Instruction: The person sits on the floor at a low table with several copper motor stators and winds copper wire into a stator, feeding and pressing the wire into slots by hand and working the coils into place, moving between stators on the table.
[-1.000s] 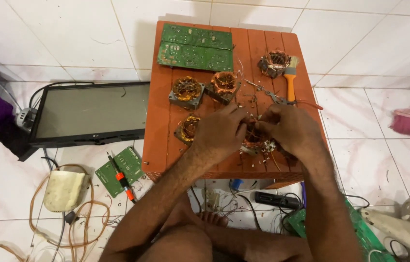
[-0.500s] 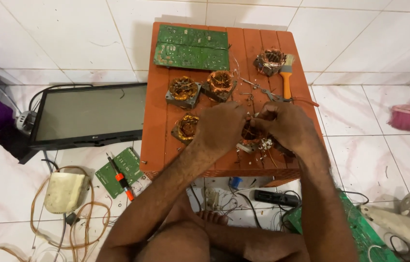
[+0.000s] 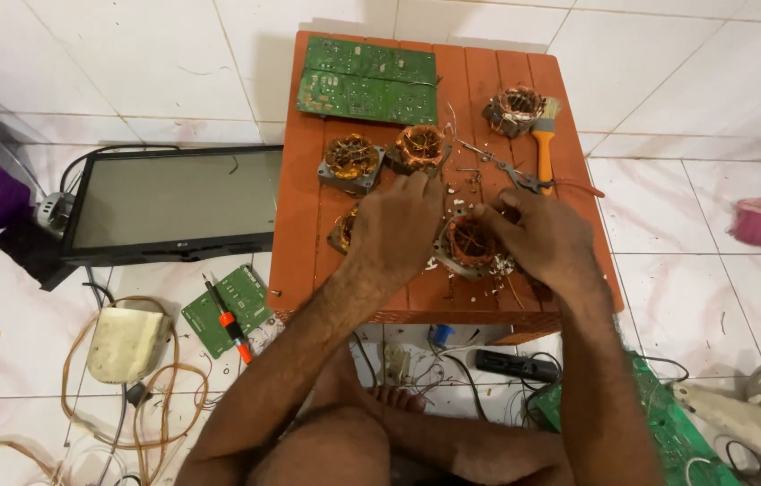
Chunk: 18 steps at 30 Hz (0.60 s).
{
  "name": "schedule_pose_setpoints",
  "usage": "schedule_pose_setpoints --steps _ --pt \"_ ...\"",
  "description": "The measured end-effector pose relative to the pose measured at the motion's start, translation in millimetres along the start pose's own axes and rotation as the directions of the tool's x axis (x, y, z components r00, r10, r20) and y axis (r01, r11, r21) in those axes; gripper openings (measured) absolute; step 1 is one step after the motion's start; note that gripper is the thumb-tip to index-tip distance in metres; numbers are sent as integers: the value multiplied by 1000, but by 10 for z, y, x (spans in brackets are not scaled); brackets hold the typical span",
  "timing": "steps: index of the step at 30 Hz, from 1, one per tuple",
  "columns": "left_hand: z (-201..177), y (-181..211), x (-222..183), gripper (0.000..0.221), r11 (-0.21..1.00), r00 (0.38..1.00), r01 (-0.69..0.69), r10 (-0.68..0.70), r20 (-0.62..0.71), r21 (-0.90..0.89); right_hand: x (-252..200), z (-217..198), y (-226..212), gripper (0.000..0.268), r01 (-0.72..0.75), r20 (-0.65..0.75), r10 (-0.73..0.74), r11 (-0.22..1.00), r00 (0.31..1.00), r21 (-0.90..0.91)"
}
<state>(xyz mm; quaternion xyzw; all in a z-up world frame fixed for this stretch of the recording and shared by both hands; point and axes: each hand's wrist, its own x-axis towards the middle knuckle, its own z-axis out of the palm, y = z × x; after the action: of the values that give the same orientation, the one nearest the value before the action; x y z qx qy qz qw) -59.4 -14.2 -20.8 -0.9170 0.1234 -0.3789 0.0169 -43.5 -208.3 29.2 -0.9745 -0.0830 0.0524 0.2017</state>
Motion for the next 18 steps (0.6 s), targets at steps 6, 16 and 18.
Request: schedule_pose_setpoints --steps 6,16,18 --pt "115 -13 -19 14 998 998 -48 46 -51 -43 -60 20 -24 45 14 -41 -16 999 999 -41" --pt "-223 176 -287 14 962 980 -193 182 -77 -190 -63 93 0 58 40 -119 -51 994 992 -99" --pt "-193 226 -355 16 940 970 -241 225 -93 -243 -38 93 4 59 39 -123 -49 996 991 -84"
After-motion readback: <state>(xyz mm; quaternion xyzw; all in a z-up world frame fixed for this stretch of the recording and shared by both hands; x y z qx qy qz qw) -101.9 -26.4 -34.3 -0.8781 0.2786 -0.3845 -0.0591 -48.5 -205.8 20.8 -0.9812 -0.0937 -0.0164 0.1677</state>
